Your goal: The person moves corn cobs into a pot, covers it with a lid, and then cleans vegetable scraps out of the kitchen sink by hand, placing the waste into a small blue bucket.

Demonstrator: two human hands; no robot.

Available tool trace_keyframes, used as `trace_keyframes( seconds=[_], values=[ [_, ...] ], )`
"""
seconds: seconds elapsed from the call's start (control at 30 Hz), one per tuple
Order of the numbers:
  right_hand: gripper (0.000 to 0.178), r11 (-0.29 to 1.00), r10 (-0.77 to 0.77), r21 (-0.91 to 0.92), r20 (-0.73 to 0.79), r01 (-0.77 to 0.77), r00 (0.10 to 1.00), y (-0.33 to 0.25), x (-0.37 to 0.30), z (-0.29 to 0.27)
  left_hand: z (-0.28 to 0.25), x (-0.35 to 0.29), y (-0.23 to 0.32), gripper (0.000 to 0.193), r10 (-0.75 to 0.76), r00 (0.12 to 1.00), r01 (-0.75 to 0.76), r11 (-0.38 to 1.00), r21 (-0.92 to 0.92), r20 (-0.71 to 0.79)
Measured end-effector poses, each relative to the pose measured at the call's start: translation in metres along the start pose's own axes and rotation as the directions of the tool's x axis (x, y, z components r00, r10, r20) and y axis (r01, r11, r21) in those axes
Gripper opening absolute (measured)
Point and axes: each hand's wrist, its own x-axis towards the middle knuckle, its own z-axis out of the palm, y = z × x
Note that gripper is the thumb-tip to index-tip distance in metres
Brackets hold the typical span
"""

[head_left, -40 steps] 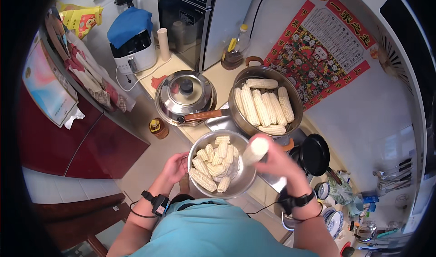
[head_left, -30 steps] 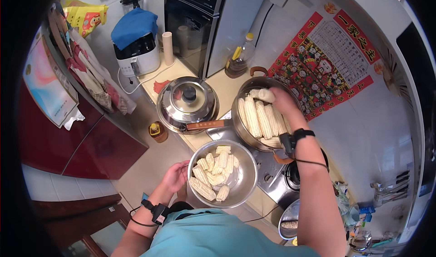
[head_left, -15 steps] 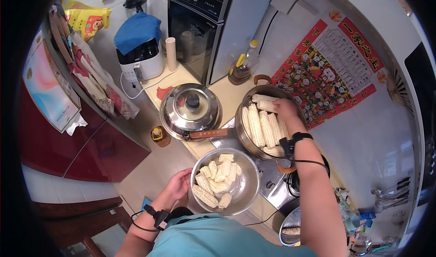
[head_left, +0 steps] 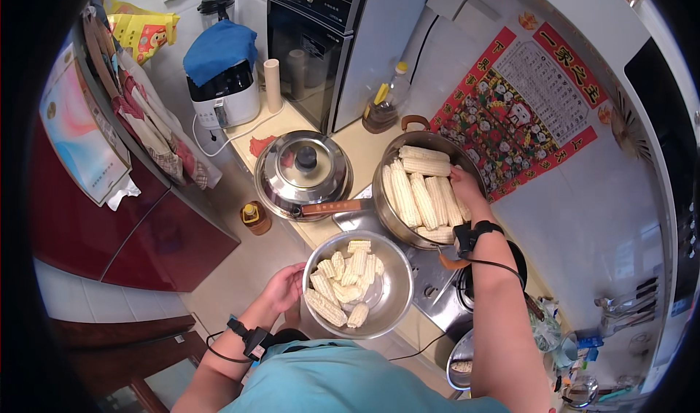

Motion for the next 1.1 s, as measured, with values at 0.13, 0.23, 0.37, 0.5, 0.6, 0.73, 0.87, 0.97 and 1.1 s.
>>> trace_keyframes(
  seconds=[0.13,0.23,0.37,0.5,0.6,0.73,0.87,0.97,1.1],
  values=[
    [0.049,0.949,0.015,-0.314,0.032,-0.005,0.999,0.031,0.001,-0.012,0.013,0.005,-0.002,0.031,-0.028,0.999,0.027,0.999,0.021,0.03],
    [0.055,0.73,-0.139,-0.678,-0.026,0.085,0.99,-0.006,-0.009,0.0,0.004,0.004,0.0,0.032,0.001,1.0,-0.001,1.0,0.017,0.003],
    [0.037,0.954,-0.211,-0.279,-0.376,0.107,0.902,-0.055,-0.06,-0.012,0.0,0.01,-0.004,0.038,-0.045,0.998,0.043,0.997,0.057,0.038],
    [0.018,0.95,-0.249,0.176,-0.071,0.258,0.966,-0.147,-0.154,0.031,0.001,0.003,0.002,0.031,-0.034,0.999,0.033,0.999,0.01,0.032],
    [0.02,0.925,-0.38,0.179,0.448,0.335,0.81,-0.169,-0.211,0.093,0.002,-0.004,0.003,0.029,-0.033,0.999,0.033,0.999,-0.004,0.012],
    [0.044,0.836,-0.506,0.108,0.532,0.538,0.679,-0.134,-0.249,0.184,0.016,-0.003,0.005,0.027,-0.045,0.999,0.045,0.999,0.022,0.018],
    [0.054,0.879,-0.449,0.111,0.518,0.463,0.728,-0.14,-0.268,0.224,0.009,0.004,0.001,0.027,-0.056,0.998,0.055,0.997,0.053,0.017],
    [0.058,0.921,-0.344,0.014,0.498,0.389,0.796,-0.137,-0.273,0.24,0.009,0.006,-0.001,0.028,-0.041,0.999,0.042,0.996,0.079,-0.014],
    [0.051,0.903,-0.404,0.066,0.464,0.424,0.789,-0.123,-0.272,0.244,0.005,0.009,0.0,0.031,-0.035,0.999,0.039,0.994,0.098,-0.04]
  ],
)
